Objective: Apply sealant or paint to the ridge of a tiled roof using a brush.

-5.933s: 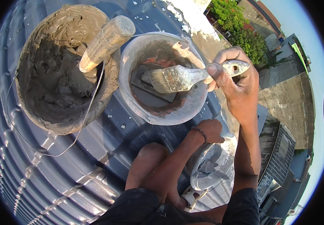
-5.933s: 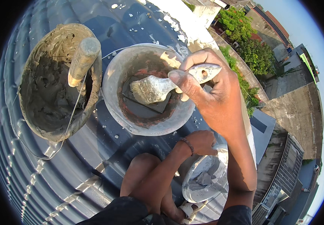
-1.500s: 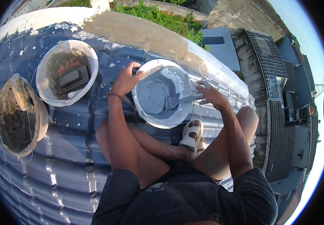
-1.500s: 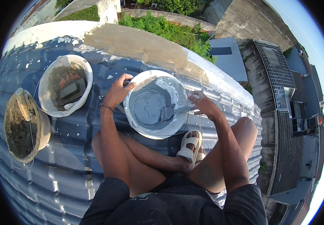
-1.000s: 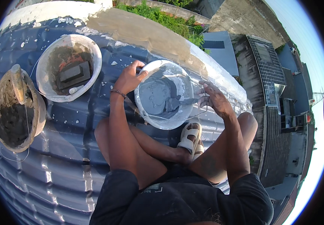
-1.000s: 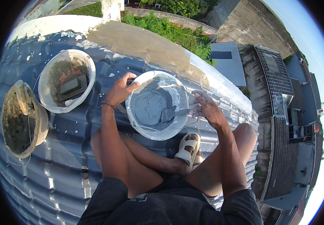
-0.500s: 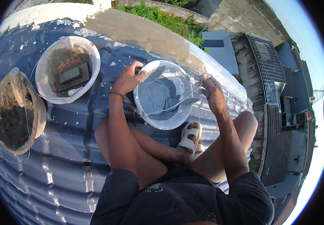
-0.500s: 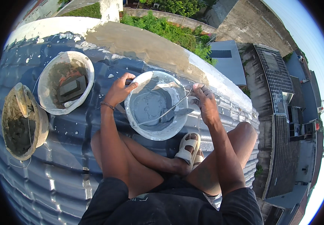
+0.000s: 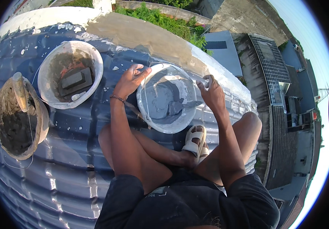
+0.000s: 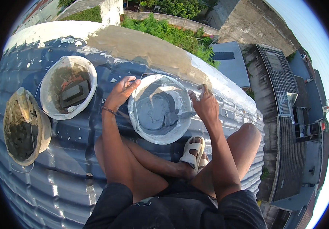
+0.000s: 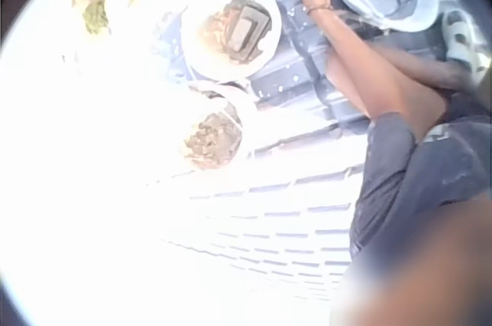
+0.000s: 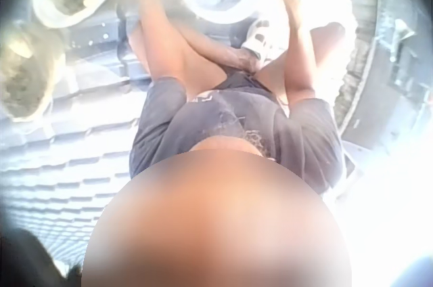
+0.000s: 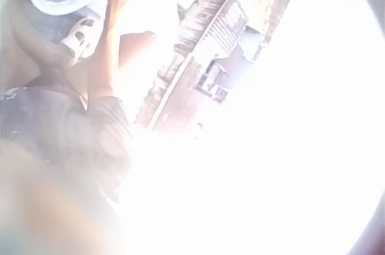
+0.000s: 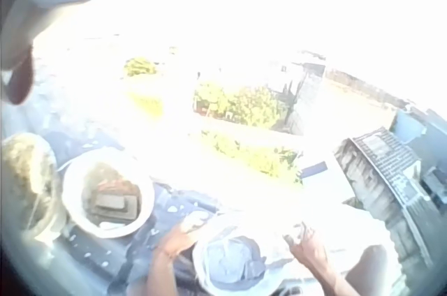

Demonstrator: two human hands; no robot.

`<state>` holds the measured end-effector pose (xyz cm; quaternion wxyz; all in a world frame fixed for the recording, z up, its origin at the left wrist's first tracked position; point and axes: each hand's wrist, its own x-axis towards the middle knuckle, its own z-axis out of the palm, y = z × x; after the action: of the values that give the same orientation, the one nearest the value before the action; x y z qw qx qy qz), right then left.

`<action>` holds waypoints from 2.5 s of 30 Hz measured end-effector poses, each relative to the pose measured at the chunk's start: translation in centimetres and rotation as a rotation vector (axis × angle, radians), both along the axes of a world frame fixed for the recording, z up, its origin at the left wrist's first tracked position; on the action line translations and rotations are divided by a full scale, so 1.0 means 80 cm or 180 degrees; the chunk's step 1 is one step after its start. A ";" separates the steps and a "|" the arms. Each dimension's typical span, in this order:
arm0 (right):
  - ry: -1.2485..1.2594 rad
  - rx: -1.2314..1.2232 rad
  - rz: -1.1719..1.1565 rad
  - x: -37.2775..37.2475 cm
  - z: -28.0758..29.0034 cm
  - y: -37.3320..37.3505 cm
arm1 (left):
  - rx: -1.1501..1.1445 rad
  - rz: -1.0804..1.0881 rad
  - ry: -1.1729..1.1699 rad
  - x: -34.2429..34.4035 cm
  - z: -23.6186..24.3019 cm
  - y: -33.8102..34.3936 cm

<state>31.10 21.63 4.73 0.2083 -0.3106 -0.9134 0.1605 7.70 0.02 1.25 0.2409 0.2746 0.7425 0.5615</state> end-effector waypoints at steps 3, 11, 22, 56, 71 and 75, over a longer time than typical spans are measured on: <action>-0.0682 -0.0427 -0.0182 0.039 -0.010 -0.014 | -0.0068 -0.0075 0.0166 -0.004 -0.007 0.006; 0.0019 -0.1106 0.0729 -0.010 -0.060 -0.084 | -0.0180 -0.0167 0.0115 0.001 0.003 0.007; 0.0161 -0.0207 0.1136 0.001 0.026 -0.090 | -0.0066 -0.0114 0.0257 -0.002 -0.006 0.004; 0.1261 -0.3095 -0.0656 -0.001 -0.029 -0.041 | -0.0089 -0.0299 -0.0072 -0.008 0.010 0.027; -0.0075 -0.0327 -0.0894 -0.022 0.006 0.023 | 0.0216 -0.0520 -0.0332 -0.008 0.009 0.024; 0.0743 0.0108 0.0037 -0.137 -0.013 0.128 | 0.0065 -0.0753 -0.0273 -0.012 0.012 0.023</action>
<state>20.16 31.83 3.71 0.3176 -0.2810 -0.8873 0.1812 6.71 1.89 2.21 0.3342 0.3385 0.6882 0.5479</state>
